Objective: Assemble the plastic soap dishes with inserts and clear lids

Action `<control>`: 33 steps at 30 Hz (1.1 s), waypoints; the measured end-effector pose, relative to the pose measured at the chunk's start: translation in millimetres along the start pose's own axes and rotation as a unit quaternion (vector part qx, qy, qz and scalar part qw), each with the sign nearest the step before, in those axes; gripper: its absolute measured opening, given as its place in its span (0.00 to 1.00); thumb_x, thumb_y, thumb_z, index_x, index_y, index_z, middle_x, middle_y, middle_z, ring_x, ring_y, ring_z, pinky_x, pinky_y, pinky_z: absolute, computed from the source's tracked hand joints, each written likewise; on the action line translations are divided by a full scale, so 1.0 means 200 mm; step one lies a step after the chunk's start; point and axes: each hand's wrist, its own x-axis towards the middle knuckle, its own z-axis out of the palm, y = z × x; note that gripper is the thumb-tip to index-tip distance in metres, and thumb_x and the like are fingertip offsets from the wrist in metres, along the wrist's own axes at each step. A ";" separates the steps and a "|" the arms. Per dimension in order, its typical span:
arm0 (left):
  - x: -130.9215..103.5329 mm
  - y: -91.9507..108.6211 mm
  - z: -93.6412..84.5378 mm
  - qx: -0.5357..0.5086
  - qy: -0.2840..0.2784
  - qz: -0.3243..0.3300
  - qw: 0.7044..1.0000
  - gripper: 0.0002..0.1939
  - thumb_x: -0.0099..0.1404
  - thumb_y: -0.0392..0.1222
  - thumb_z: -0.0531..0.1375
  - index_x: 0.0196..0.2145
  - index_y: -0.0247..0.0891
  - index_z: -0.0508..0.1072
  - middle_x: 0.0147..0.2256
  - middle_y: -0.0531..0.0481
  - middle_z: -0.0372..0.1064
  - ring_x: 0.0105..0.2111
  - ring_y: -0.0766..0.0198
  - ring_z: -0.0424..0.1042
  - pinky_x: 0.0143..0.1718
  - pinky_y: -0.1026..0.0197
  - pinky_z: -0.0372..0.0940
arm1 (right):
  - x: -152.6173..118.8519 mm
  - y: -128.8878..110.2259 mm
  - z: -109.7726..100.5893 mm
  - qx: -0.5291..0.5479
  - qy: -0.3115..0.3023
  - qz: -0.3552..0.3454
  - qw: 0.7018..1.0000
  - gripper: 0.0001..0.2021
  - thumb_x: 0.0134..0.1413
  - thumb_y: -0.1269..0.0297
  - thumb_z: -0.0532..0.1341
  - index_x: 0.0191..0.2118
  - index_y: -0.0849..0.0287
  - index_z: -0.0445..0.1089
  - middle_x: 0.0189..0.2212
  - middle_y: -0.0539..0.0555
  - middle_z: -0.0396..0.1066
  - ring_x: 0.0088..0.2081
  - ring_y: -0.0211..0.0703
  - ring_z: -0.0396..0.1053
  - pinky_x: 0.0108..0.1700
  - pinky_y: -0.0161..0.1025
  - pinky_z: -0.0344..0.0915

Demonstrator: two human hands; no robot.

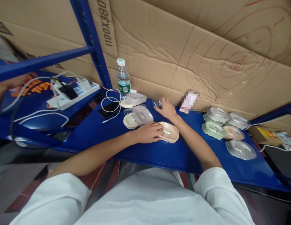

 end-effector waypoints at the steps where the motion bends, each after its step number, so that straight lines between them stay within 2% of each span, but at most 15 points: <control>1: 0.00 0.00 0.00 -0.013 0.009 -0.013 1.000 0.18 0.73 0.41 0.67 0.59 0.40 0.77 0.57 0.38 0.72 0.57 0.48 0.74 0.57 0.48 0.70 | -0.05 0.05 -0.03 0.031 0.020 -0.017 0.999 0.29 0.70 0.45 0.60 0.65 0.60 0.63 0.63 0.69 0.69 0.58 0.65 0.73 0.59 0.58 0.72; 4: 0.00 0.02 -0.02 -0.042 0.039 -0.055 0.997 0.29 0.71 0.42 0.69 0.66 0.35 0.69 0.65 0.31 0.64 0.62 0.43 0.71 0.61 0.46 0.71 | -0.28 0.24 -0.11 0.123 0.077 -0.081 0.986 0.27 0.69 0.45 0.60 0.64 0.57 0.64 0.63 0.65 0.69 0.61 0.59 0.72 0.63 0.54 0.71; 6: 0.00 0.04 -0.03 -0.041 0.046 -0.065 0.996 0.36 0.71 0.43 0.69 0.71 0.34 0.63 0.67 0.28 0.60 0.66 0.39 0.67 0.65 0.42 0.69 | -0.48 0.34 -0.15 0.149 0.082 -0.103 0.980 0.27 0.69 0.45 0.61 0.65 0.55 0.64 0.65 0.64 0.68 0.64 0.57 0.70 0.66 0.54 0.69; 9: 0.02 0.04 -0.04 -0.038 0.048 -0.058 0.996 0.41 0.72 0.43 0.68 0.76 0.39 0.55 0.71 0.28 0.57 0.70 0.36 0.62 0.67 0.36 0.66 | -0.74 0.39 -0.17 0.162 0.045 -0.123 0.978 0.27 0.70 0.44 0.60 0.66 0.53 0.64 0.67 0.64 0.66 0.68 0.58 0.67 0.68 0.56 0.67; 11: 0.02 0.03 -0.03 -0.047 0.056 -0.054 0.996 0.44 0.72 0.46 0.68 0.77 0.41 0.53 0.73 0.28 0.54 0.72 0.35 0.60 0.68 0.34 0.65 | -0.84 0.37 -0.15 0.163 0.007 -0.150 0.975 0.28 0.70 0.43 0.61 0.68 0.52 0.64 0.69 0.65 0.65 0.71 0.59 0.63 0.70 0.59 0.64; 16: 0.01 -0.02 -0.02 -0.118 0.064 -0.075 0.988 0.42 0.73 0.54 0.68 0.76 0.46 0.57 0.71 0.32 0.56 0.71 0.40 0.62 0.69 0.37 0.65 | -0.88 0.28 -0.08 0.136 -0.015 -0.220 0.966 0.30 0.72 0.44 0.60 0.71 0.54 0.65 0.74 0.64 0.61 0.77 0.59 0.53 0.75 0.62 0.58; 20: 0.00 -0.04 -0.01 -0.179 0.047 -0.081 0.979 0.41 0.71 0.52 0.70 0.75 0.47 0.61 0.68 0.36 0.62 0.68 0.43 0.66 0.70 0.40 0.65 | -0.88 0.27 -0.03 0.104 -0.007 -0.217 0.971 0.31 0.74 0.47 0.59 0.76 0.51 0.59 0.75 0.61 0.59 0.79 0.59 0.49 0.75 0.66 0.54; 23: 0.00 -0.04 0.00 -0.201 0.051 -0.094 0.974 0.37 0.71 0.54 0.70 0.73 0.49 0.65 0.68 0.36 0.63 0.68 0.42 0.66 0.71 0.38 0.63 | -0.91 0.25 -0.01 0.077 0.012 -0.223 0.972 0.32 0.76 0.47 0.57 0.77 0.51 0.56 0.76 0.61 0.58 0.79 0.61 0.49 0.75 0.67 0.54; 26: 0.00 -0.04 0.01 -0.213 0.036 -0.111 0.970 0.37 0.72 0.54 0.69 0.73 0.50 0.64 0.68 0.38 0.62 0.69 0.43 0.65 0.72 0.40 0.62 | -0.93 0.23 -0.01 0.034 0.030 -0.223 0.974 0.32 0.76 0.47 0.57 0.77 0.52 0.58 0.76 0.62 0.57 0.78 0.63 0.50 0.75 0.68 0.53; 30: -0.02 -0.05 0.00 -0.218 -0.001 -0.131 0.967 0.40 0.70 0.54 0.70 0.74 0.50 0.61 0.72 0.40 0.57 0.71 0.44 0.63 0.71 0.44 0.62 | -0.92 0.21 -0.02 0.021 0.034 -0.236 0.971 0.32 0.76 0.48 0.57 0.77 0.56 0.58 0.74 0.64 0.61 0.77 0.62 0.54 0.74 0.64 0.57; 33: -0.03 -0.04 -0.02 -0.229 -0.036 -0.144 0.962 0.44 0.68 0.55 0.72 0.74 0.49 0.58 0.73 0.39 0.56 0.71 0.44 0.64 0.69 0.47 0.63 | -0.92 0.22 -0.02 0.025 0.031 -0.267 0.963 0.27 0.78 0.52 0.55 0.74 0.55 0.63 0.73 0.63 0.64 0.75 0.60 0.57 0.73 0.63 0.58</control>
